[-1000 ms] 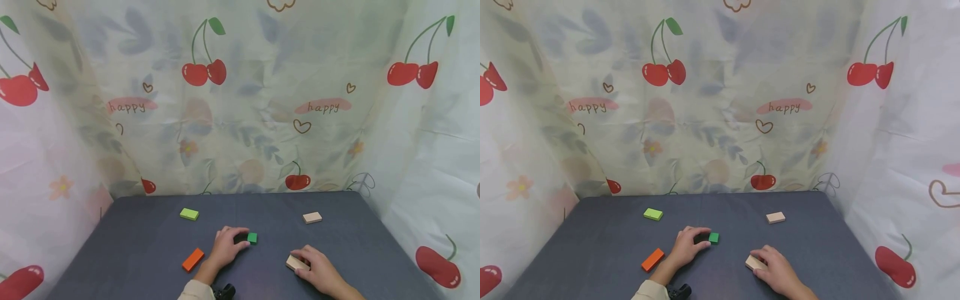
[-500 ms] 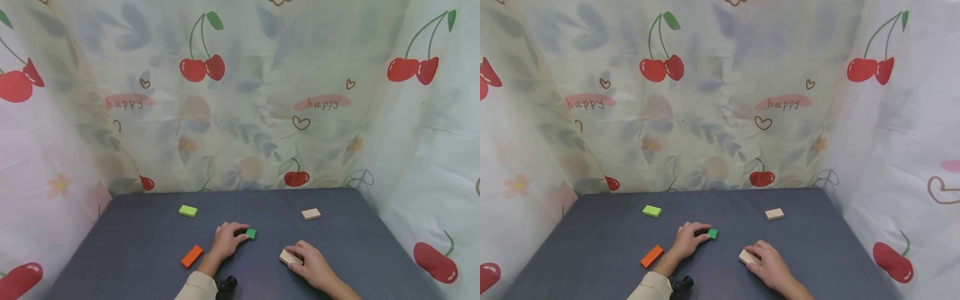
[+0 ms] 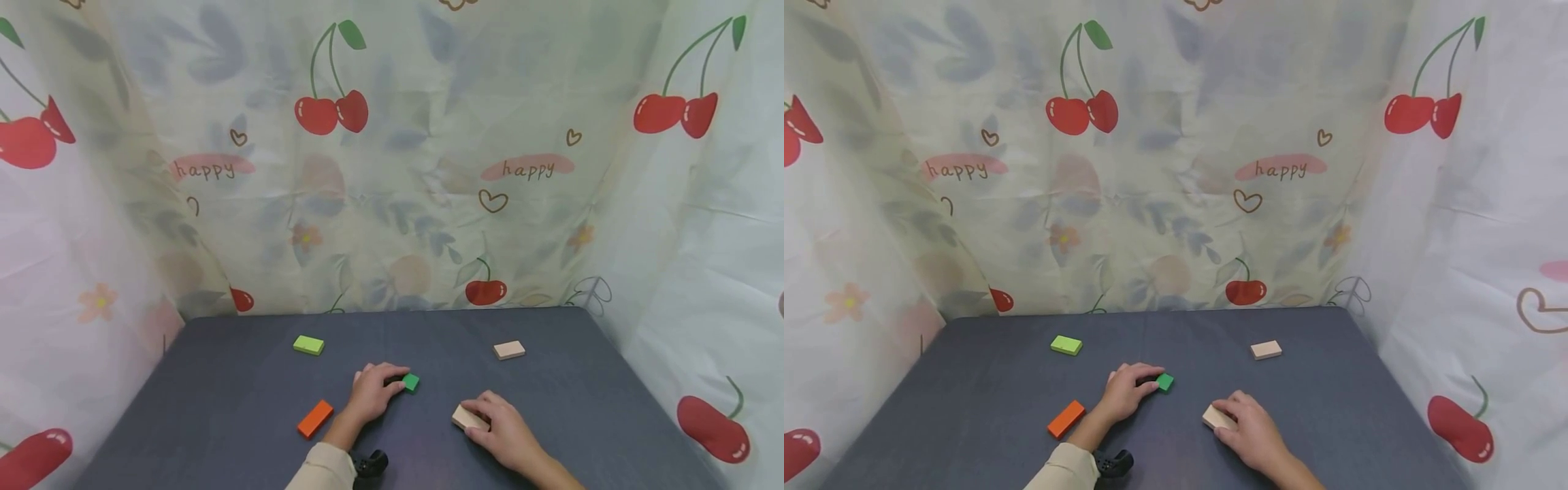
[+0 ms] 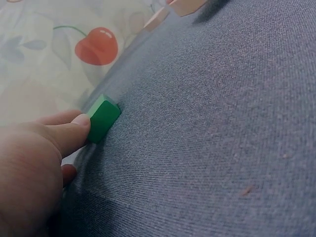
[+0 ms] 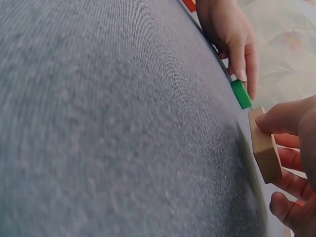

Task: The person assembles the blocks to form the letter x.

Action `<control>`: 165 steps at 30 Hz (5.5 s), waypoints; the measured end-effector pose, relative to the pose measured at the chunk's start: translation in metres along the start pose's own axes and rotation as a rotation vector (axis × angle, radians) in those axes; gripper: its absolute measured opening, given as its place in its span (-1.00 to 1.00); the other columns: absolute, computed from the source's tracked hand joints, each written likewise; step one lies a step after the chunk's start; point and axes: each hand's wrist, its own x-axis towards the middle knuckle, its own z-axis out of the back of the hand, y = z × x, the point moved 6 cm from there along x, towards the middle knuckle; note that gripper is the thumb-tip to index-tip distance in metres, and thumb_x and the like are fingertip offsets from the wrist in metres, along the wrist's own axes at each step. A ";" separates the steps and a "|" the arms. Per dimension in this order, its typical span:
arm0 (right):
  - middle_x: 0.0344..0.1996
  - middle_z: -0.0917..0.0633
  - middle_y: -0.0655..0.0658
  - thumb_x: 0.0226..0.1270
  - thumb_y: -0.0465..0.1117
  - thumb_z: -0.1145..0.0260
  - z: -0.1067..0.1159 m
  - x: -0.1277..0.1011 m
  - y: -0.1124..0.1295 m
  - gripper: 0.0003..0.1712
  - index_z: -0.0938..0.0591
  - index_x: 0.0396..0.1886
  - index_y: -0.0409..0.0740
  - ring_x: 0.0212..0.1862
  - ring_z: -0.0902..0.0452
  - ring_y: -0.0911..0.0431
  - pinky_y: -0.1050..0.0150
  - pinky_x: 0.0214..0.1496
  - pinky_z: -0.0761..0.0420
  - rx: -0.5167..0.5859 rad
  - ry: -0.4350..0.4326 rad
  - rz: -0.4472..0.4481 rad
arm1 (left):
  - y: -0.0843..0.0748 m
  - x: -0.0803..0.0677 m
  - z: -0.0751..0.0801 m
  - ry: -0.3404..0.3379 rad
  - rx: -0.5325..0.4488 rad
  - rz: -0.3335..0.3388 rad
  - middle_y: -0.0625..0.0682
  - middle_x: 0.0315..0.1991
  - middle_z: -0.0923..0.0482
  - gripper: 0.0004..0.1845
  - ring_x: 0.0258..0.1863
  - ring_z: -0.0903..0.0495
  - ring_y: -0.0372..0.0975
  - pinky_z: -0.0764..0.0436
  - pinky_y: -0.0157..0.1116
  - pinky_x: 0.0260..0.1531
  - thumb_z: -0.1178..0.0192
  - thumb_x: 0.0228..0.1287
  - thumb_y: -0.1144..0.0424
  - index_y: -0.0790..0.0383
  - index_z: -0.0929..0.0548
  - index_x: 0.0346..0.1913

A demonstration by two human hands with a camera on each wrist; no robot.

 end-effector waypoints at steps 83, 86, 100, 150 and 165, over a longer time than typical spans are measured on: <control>-0.35 -0.57 0.07 0.04 -0.19 -0.51 -0.047 0.057 0.024 -0.62 -0.74 -0.08 -0.11 -0.36 -0.41 0.21 0.28 -0.34 -0.39 0.017 -0.092 -0.081 | -0.002 0.002 -0.002 0.046 0.005 0.039 -0.16 0.01 -0.59 -0.69 -0.16 -0.41 -0.23 -0.21 -0.14 -0.21 -0.19 0.38 0.12 -0.17 -0.67 0.14; -0.34 -0.56 0.08 0.05 -0.18 -0.51 -0.048 0.057 0.024 -0.62 -0.74 -0.07 -0.10 -0.35 -0.40 0.21 0.27 -0.34 -0.38 0.003 -0.082 -0.089 | -0.002 0.002 -0.002 0.047 0.008 0.039 -0.16 0.02 -0.59 -0.69 -0.16 -0.41 -0.23 -0.21 -0.14 -0.21 -0.18 0.38 0.11 -0.16 -0.67 0.14; -0.34 -0.55 0.10 0.06 -0.15 -0.51 -0.050 0.059 0.023 -0.62 -0.74 -0.06 -0.06 -0.33 -0.41 0.20 0.27 -0.33 -0.39 -0.029 -0.085 -0.097 | -0.001 0.002 -0.003 0.031 0.015 0.042 -0.18 0.01 -0.59 -0.70 -0.16 -0.41 -0.23 -0.22 -0.14 -0.20 -0.19 0.38 0.13 -0.19 -0.67 0.12; -0.38 -0.57 0.07 0.16 -0.30 -0.46 -0.036 0.057 0.012 -0.81 -0.74 -0.20 -0.09 -0.40 -0.41 0.24 0.31 -0.36 -0.43 0.129 -0.201 -0.127 | -0.011 -0.012 -0.002 0.125 0.083 -0.055 -0.11 0.20 -0.46 -0.57 0.04 -0.41 -0.15 -0.23 -0.11 -0.16 -0.24 0.30 -0.05 -0.18 -0.59 0.22; -0.44 -0.56 0.09 0.13 -0.37 -0.45 -0.019 0.054 0.000 -0.84 -0.74 -0.28 -0.10 -0.43 -0.42 0.23 0.31 -0.37 -0.43 0.148 -0.259 -0.129 | -0.032 -0.028 0.001 0.173 0.153 -0.166 -0.08 0.31 -0.37 -0.48 0.15 -0.40 -0.10 -0.32 -0.03 -0.11 -0.21 0.30 -0.12 -0.24 -0.50 0.31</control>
